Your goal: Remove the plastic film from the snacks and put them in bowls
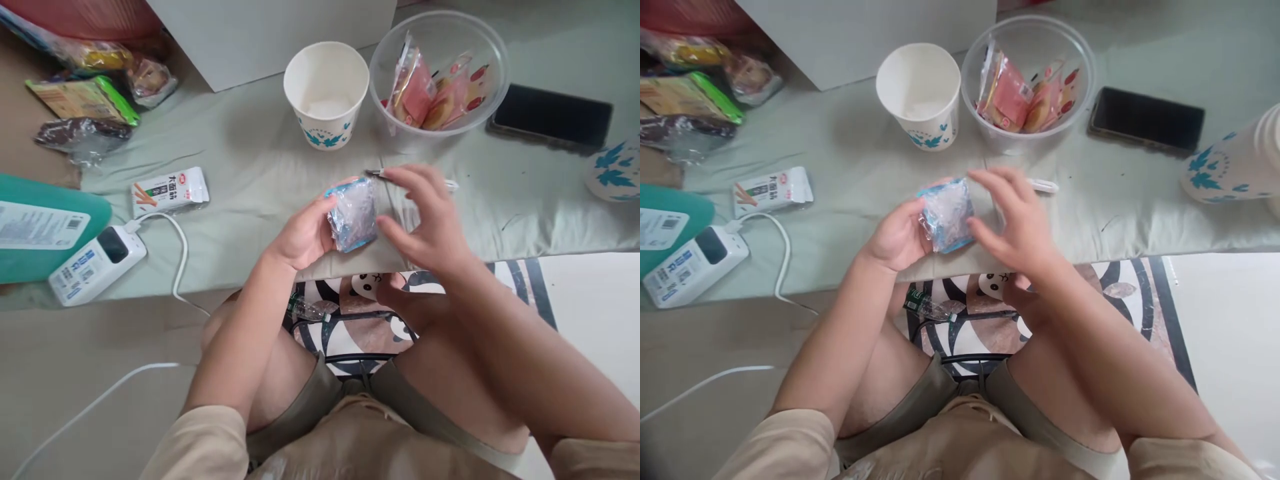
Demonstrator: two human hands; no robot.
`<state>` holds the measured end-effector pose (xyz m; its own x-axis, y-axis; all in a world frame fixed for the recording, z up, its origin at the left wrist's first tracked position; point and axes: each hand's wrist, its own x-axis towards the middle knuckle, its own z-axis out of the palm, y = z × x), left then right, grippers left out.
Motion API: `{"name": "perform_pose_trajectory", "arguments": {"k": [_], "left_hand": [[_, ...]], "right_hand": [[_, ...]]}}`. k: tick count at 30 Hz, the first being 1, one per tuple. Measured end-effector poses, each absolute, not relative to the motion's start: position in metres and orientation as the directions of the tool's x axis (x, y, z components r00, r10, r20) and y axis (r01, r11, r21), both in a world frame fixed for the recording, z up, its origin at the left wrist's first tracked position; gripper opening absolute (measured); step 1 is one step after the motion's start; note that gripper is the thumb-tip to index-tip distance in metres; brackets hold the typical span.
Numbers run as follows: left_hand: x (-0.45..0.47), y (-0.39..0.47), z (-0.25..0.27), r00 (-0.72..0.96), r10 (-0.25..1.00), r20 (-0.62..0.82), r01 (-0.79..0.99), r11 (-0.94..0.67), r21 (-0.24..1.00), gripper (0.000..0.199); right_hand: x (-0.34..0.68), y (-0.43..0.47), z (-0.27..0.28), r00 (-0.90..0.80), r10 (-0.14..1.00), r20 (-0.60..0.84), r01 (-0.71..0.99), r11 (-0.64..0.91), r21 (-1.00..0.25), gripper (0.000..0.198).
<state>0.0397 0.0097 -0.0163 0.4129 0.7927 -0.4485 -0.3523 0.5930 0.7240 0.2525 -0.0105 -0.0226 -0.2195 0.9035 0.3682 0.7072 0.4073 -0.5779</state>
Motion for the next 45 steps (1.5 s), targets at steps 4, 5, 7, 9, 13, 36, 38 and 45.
{"name": "perform_pose_trajectory", "arguments": {"k": [4, 5, 7, 9, 13, 36, 38, 45], "left_hand": [[0.044, 0.011, -0.02, 0.406, 0.782, -0.472, -0.323, 0.607, 0.727, 0.038], [0.044, 0.011, -0.02, 0.391, 0.788, -0.476, -0.328, 0.602, 0.728, 0.037], [0.044, 0.012, -0.02, 0.369, 0.796, -0.479, -0.333, 0.595, 0.732, 0.036], [0.044, 0.013, -0.02, 0.361, 0.799, -0.481, -0.324, 0.591, 0.739, 0.036], [0.038, 0.019, -0.017, 0.247, 0.858, -0.451, -0.316, 0.511, 0.8, 0.036], [-0.013, 0.014, -0.015, 0.171, 0.983, 0.062, 0.363, -0.121, 0.924, 0.01], [-0.021, 0.012, -0.014, 0.102, 0.992, 0.073, 0.245, -0.096, 0.965, 0.02], [-0.032, 0.019, -0.024, -0.219, 0.973, 0.069, -0.066, -0.085, 0.994, 0.025]], "right_hand": [[0.238, -0.016, -0.025, -0.319, 0.827, 0.464, 0.644, 0.548, -0.533, 0.014], [0.236, -0.016, -0.027, -0.318, 0.815, 0.484, 0.639, 0.561, -0.525, 0.012], [0.236, -0.016, -0.028, -0.287, 0.83, 0.479, 0.648, 0.536, -0.54, 0.015], [0.237, -0.016, -0.027, -0.243, 0.872, 0.425, 0.671, 0.467, -0.576, 0.014], [0.243, -0.018, -0.019, -0.269, 0.883, 0.383, 0.675, 0.457, -0.58, 0.019], [0.278, -0.003, -0.039, -0.266, 0.908, 0.324, 0.649, 0.417, -0.636, 0.018], [0.28, -0.001, -0.039, -0.261, 0.896, 0.358, 0.626, 0.44, -0.644, 0.019], [0.28, -0.003, -0.033, -0.173, 0.932, 0.317, 0.638, 0.352, -0.685, 0.018]]}}
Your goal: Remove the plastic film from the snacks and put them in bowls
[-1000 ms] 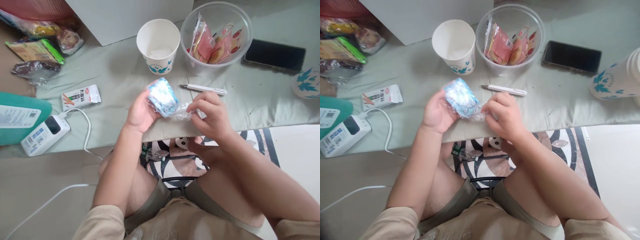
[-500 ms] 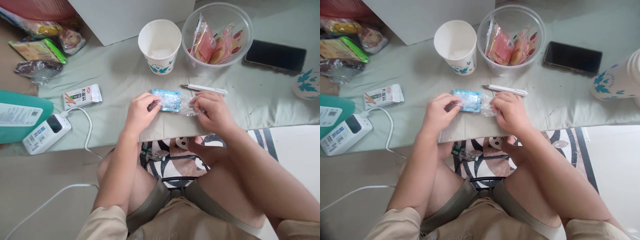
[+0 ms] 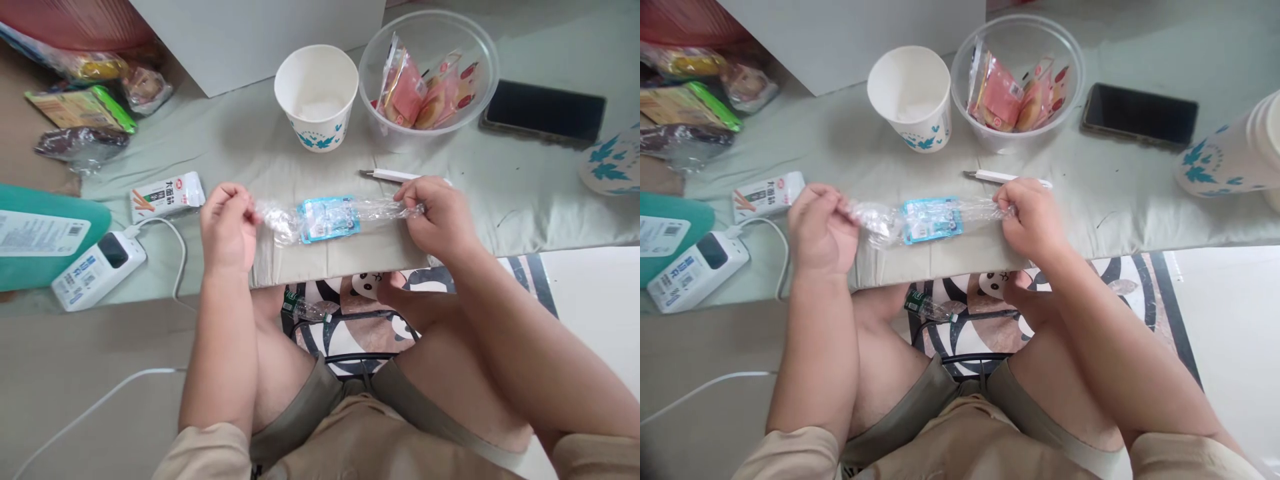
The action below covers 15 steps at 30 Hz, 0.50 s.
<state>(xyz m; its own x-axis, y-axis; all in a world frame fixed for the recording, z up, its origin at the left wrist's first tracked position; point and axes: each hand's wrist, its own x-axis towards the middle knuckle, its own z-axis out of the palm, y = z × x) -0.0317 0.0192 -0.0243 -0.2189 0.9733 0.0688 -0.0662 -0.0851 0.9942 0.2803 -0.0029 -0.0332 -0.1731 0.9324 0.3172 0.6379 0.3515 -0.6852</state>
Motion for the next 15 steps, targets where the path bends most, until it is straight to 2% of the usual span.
{"name": "perform_pose_trajectory", "arguments": {"k": [2, 4, 5, 7, 9, 15], "left_hand": [[-0.022, 0.02, -0.028, -0.169, 0.973, 0.156, 0.082, -0.144, 0.986, 0.026], [-0.009, 0.02, -0.031, 0.046, 0.989, 0.14, 0.282, -0.147, 0.948, 0.029], [-0.003, 0.019, -0.032, 0.104, 0.986, 0.13, 0.338, -0.159, 0.928, 0.024], [0.006, 0.018, -0.033, 0.099, 0.989, 0.11, 0.382, -0.14, 0.913, 0.015], [0.009, 0.017, -0.033, 0.031, 0.991, 0.127, 0.373, -0.13, 0.919, 0.017], [-0.002, 0.016, -0.029, -0.051, 0.96, 0.275, 0.339, -0.242, 0.909, 0.03]], "right_hand": [[0.278, -0.004, -0.031, -0.255, 0.908, 0.333, 0.582, 0.419, -0.697, 0.024], [0.274, -0.006, -0.03, -0.352, 0.86, 0.369, 0.515, 0.507, -0.691, 0.036], [0.272, -0.006, -0.03, -0.374, 0.846, 0.381, 0.505, 0.53, -0.682, 0.036], [0.268, -0.006, -0.031, -0.349, 0.859, 0.376, 0.545, 0.512, -0.664, 0.024], [0.266, -0.006, -0.032, -0.281, 0.893, 0.351, 0.606, 0.449, -0.657, 0.01], [0.266, -0.007, -0.03, -0.066, 0.921, 0.384, 0.644, 0.334, -0.689, 0.014]]}}
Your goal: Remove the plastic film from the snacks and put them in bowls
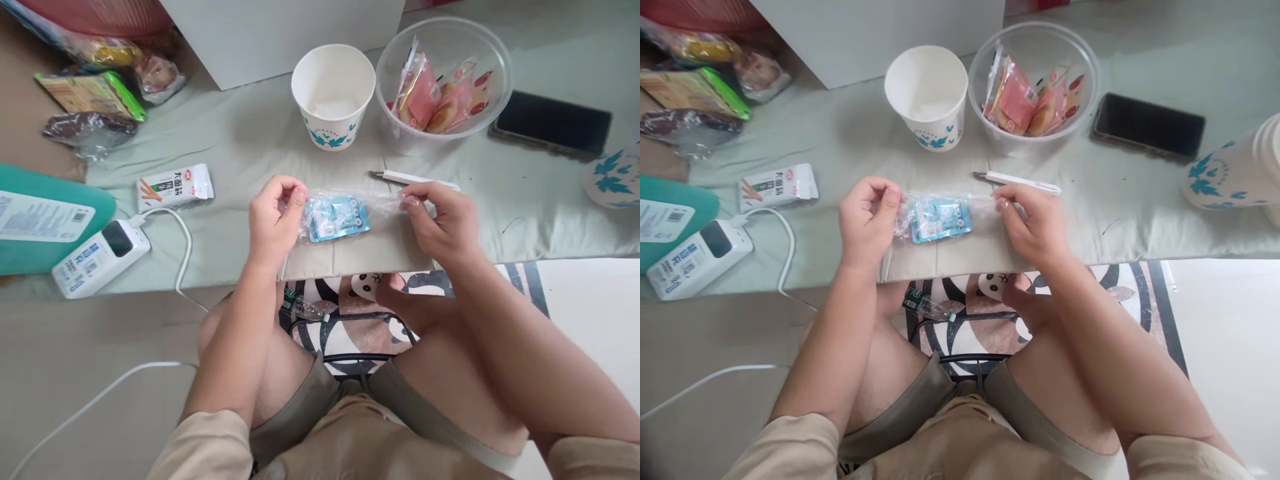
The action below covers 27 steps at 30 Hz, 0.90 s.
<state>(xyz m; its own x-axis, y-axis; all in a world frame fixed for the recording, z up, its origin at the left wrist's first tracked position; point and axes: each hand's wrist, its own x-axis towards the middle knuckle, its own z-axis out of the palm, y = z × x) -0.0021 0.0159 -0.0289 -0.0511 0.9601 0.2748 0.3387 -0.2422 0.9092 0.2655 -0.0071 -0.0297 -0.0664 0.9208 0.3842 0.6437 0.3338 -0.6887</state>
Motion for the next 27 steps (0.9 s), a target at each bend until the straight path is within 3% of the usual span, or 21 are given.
{"name": "perform_pose_trajectory", "arguments": {"k": [4, 9, 12, 15, 18, 20, 23, 27], "left_hand": [[-0.011, 0.023, -0.033, -0.121, 0.947, 0.297, 0.352, -0.239, 0.905, 0.036], [-0.021, 0.033, -0.043, -0.348, 0.879, 0.326, 0.248, -0.25, 0.936, 0.043], [-0.023, 0.03, -0.04, -0.213, 0.907, 0.362, 0.308, -0.29, 0.906, 0.046], [-0.018, 0.022, -0.033, 0.097, 0.948, 0.302, 0.455, -0.312, 0.834, 0.048], [-0.01, 0.015, -0.028, 0.201, 0.958, 0.206, 0.55, -0.284, 0.785, 0.023], [-0.007, 0.013, -0.025, 0.143, 0.973, 0.179, 0.525, -0.228, 0.82, 0.011], [-0.005, 0.013, -0.022, -0.02, 0.989, 0.143, 0.385, -0.125, 0.914, 0.012], [-0.008, 0.018, -0.023, -0.161, 0.986, 0.051, 0.174, -0.023, 0.984, 0.017]], "right_hand": [[0.263, -0.005, -0.03, 0.075, 0.926, 0.37, 0.624, 0.246, -0.741, 0.016], [0.27, -0.001, -0.036, 0.226, 0.908, 0.354, 0.591, 0.161, -0.79, 0.016], [0.278, -0.004, -0.032, 0.248, 0.871, 0.424, 0.676, 0.158, -0.72, 0.017], [0.276, -0.013, -0.024, 0.135, 0.803, 0.581, 0.779, 0.277, -0.563, 0.034], [0.26, -0.022, -0.021, -0.119, 0.806, 0.58, 0.76, 0.45, -0.47, 0.036], [0.247, -0.024, -0.024, -0.265, 0.832, 0.487, 0.734, 0.502, -0.458, 0.04], [0.232, -0.019, -0.032, -0.351, 0.857, 0.378, 0.745, 0.5, -0.442, 0.044], [0.231, -0.013, -0.038, -0.372, 0.849, 0.374, 0.768, 0.508, -0.39, 0.023]]}}
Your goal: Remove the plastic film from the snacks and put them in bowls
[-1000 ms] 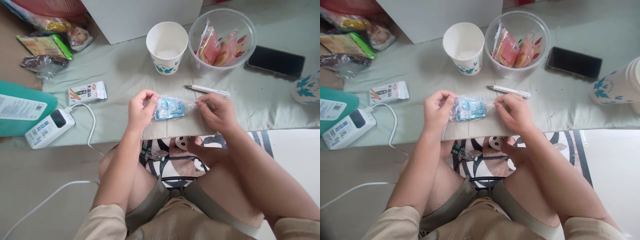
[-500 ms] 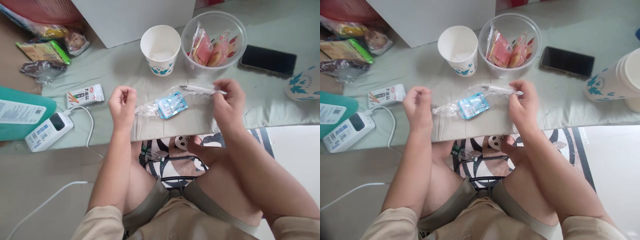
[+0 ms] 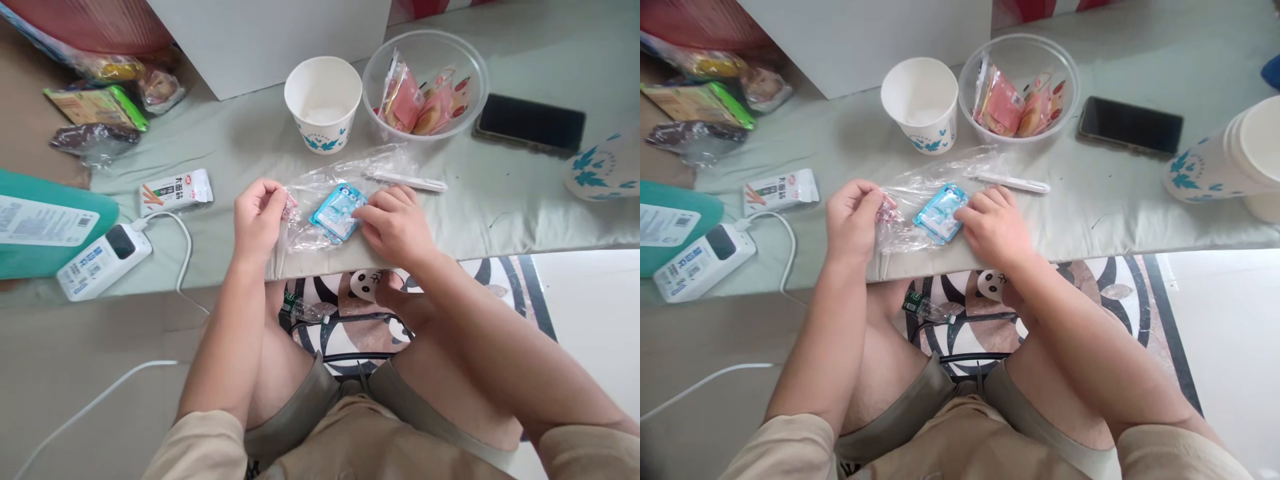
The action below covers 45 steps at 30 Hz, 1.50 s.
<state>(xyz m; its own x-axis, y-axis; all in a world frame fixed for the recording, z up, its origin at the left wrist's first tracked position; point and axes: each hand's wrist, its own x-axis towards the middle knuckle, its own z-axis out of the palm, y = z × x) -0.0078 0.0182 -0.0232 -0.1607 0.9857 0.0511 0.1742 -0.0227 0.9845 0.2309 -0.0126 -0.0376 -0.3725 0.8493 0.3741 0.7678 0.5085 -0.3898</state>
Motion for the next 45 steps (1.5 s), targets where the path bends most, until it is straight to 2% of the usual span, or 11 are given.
{"name": "perform_pose_trajectory", "arguments": {"k": [5, 11, 15, 19, 22, 27, 29, 33, 38, 41, 45], "left_hand": [[-0.01, 0.022, -0.027, -0.178, 0.979, -0.103, -0.037, 0.098, 0.994, 0.024], [-0.005, 0.015, -0.02, 0.073, 0.971, -0.229, -0.196, 0.239, 0.951, 0.03], [0.001, 0.01, -0.013, 0.169, 0.958, -0.23, -0.209, 0.263, 0.942, 0.036], [0.007, 0.005, -0.003, 0.163, 0.97, -0.182, -0.261, 0.22, 0.94, 0.039], [0.011, 0.001, 0.001, 0.161, 0.971, -0.177, -0.275, 0.217, 0.937, 0.043], [0.014, 0.001, 0.004, 0.235, 0.951, -0.203, -0.317, 0.272, 0.909, 0.044], [0.011, 0.004, 0.004, 0.245, 0.945, -0.217, -0.345, 0.294, 0.891, 0.043], [0.002, 0.013, -0.001, 0.128, 0.955, -0.269, -0.43, 0.298, 0.853, 0.037], [-0.011, 0.025, -0.014, -0.081, 0.985, -0.153, -0.382, 0.111, 0.918, 0.036], [-0.014, 0.029, -0.018, -0.097, 0.989, -0.112, -0.414, 0.063, 0.908, 0.033], [-0.011, 0.027, -0.018, -0.106, 0.987, -0.119, -0.371, 0.072, 0.926, 0.038]], "right_hand": [[0.241, -0.019, -0.031, -0.343, 0.828, 0.443, 0.779, 0.514, -0.358, 0.017], [0.233, -0.021, -0.023, -0.262, 0.821, 0.508, 0.732, 0.511, -0.45, 0.019], [0.209, -0.023, -0.019, -0.173, 0.919, 0.354, 0.68, 0.372, -0.632, 0.014], [0.192, -0.029, -0.02, -0.16, 0.946, 0.281, 0.663, 0.314, -0.68, 0.047], [0.19, -0.032, -0.02, -0.131, 0.951, 0.28, 0.611, 0.3, -0.733, 0.059], [0.196, -0.033, -0.022, -0.055, 0.987, 0.149, 0.41, 0.159, -0.898, 0.04], [0.202, -0.029, -0.025, -0.018, 0.998, 0.058, 0.316, 0.06, -0.947, 0.041], [0.215, -0.02, -0.035, 0.003, 1.0, -0.029, 0.114, -0.029, -0.993, 0.042], [0.23, -0.015, -0.037, 0.128, 0.982, 0.14, -0.011, 0.143, -0.99, 0.032], [0.239, -0.009, -0.026, 0.229, 0.913, 0.338, 0.153, 0.309, -0.939, 0.03], [0.259, 0.011, -0.003, 0.36, 0.698, 0.619, 0.493, 0.421, -0.761, 0.031]]}}
